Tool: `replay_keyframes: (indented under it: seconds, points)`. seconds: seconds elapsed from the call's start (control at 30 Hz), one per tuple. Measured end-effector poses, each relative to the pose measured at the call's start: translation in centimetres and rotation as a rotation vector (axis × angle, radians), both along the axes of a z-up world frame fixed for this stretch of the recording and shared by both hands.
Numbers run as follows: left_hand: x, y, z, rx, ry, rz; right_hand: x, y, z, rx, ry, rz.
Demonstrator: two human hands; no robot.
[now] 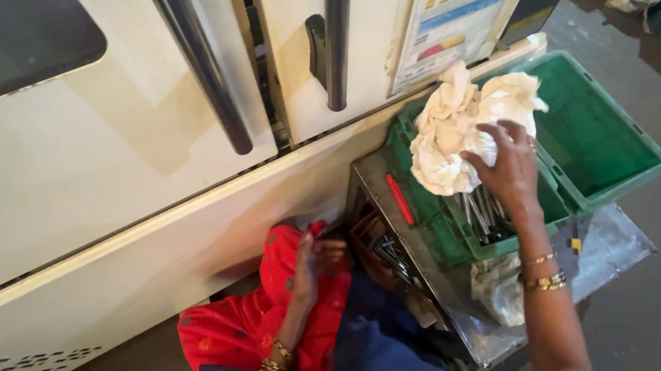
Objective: The person cleans the exterior handles and interior components of a white industrial machine using a red cloth and metal tools. They wipe the handles, open the door to clean inside, and use a tool to clean a small metal part before placing it back.
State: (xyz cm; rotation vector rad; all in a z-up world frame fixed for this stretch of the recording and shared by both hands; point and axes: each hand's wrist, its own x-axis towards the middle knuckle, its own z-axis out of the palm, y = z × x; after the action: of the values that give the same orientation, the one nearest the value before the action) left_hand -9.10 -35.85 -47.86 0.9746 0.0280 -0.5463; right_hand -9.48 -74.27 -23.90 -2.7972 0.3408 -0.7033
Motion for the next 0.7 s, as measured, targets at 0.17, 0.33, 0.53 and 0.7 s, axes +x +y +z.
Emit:
replay_keyframes:
  seconds: [0.17,0.33,0.53,0.7]
  points:
    - [0.0,1.5,-5.5,-0.172,0.178,0.025,-3.1,-0.8,-1.6,0.122,0.38,-0.24]
    - [0.2,2.5,-5.6,-0.338,0.253,0.096,-3.1,0.0,-7.1,0.033,0.211,-0.073]
    - [0.1,3.2,-5.6,-0.396,0.256,0.109,-2.6,-1.4,-10.5,0.281,0.247,-0.094]
    - [0.0,3.2,-5.9,-0.385,0.259,0.111,-3.0,0.2,-7.7,0.33,0.198,-0.005]
